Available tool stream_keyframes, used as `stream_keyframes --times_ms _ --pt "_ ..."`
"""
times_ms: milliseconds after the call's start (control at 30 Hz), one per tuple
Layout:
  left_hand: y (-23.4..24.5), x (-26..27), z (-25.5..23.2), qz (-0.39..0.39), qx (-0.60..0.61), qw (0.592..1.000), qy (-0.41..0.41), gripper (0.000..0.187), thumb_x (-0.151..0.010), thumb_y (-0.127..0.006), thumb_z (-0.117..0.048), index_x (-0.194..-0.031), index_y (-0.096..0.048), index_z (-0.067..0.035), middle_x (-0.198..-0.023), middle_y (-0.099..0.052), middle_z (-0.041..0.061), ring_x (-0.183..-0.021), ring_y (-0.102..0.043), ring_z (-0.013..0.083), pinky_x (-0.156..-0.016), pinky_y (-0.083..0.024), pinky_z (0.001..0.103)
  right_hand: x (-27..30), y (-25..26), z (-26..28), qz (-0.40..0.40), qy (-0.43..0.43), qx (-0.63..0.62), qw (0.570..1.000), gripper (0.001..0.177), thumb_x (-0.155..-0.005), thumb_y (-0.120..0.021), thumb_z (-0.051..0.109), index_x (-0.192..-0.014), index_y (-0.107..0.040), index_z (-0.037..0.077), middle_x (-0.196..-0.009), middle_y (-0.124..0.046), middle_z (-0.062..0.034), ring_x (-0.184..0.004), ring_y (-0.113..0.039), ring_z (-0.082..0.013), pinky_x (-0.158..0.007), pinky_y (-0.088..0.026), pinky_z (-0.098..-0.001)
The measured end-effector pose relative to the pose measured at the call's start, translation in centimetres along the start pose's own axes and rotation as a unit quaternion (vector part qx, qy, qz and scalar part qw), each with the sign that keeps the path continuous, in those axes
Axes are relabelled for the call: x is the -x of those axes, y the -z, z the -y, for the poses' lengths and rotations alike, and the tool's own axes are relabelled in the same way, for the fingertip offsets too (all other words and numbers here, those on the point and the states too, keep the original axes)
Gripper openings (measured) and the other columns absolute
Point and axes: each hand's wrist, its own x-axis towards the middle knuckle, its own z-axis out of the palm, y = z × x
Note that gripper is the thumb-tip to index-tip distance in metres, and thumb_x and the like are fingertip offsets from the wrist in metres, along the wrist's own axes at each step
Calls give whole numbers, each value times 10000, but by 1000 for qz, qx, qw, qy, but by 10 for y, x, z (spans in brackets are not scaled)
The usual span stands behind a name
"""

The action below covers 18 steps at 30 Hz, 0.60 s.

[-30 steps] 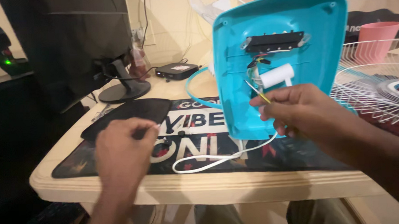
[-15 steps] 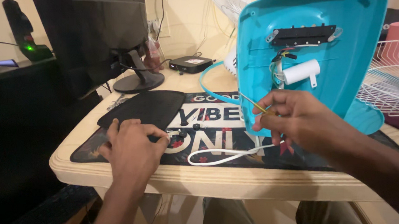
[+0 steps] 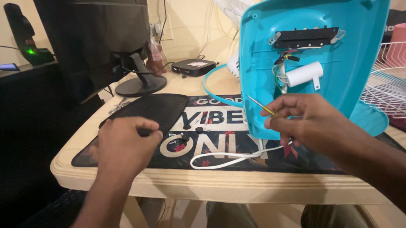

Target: The person removes the back cover of a blue table fan using a screwdriver, then unscrews and detaches the internal switch assembly and power cord. The fan is placed on a desk with a mousepad, and the removed parts are set aside.

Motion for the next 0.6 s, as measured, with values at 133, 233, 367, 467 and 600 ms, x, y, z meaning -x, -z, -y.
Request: stream_keyframes --times_ms 133,233,367,467,600 --pt "-11 2 -10 -66 198 973 -97 283 -794 -784 -352 -1037 -827 -214 -1044 -764 30 -951 -764 249 -945 -570 443 6 7 -1 -29 -9 -4 1000 255 -907 -715 193 -1123 -778 73 -754 -728 -118 -644 -652 -183 -587 -464 -307" --pt "-36 8 -38 -19 413 902 -127 486 -743 -785 -341 -1162 -744 -99 -1091 -792 70 -1019 -764 234 -814 -596 397 13 23 -9 -52 -21 60 997 309 -948 -714 175 -1245 -778 115 -879 -762 -159 -757 -734 -205 -664 -503 -306" --pt "-56 25 -82 101 489 854 -146 786 -735 -807 -311 -1427 -505 -92 -1273 -684 135 -1190 -652 218 -881 -550 378 31 61 -34 -129 -42 86 987 282 -934 -747 131 -1209 -744 70 -986 -749 -155 -785 -734 -257 -714 -565 -371" --pt "-63 37 -107 155 486 851 -127 906 -737 -801 -287 -1518 -374 -117 -1316 -635 143 -1187 -647 233 -856 -543 388 39 88 -64 -202 -12 36 979 270 -905 -752 76 -1163 -704 15 -1001 -746 -178 -846 -758 -247 -791 -579 -382" --pt "-74 39 -127 170 506 838 -113 810 -768 -781 -251 -1465 -403 -85 -1233 -670 141 -1096 -667 217 -882 -528 360 39 109 -105 -250 34 86 964 241 -918 -768 78 -1135 -706 -8 -981 -755 -188 -855 -772 -279 -782 -619 -402"
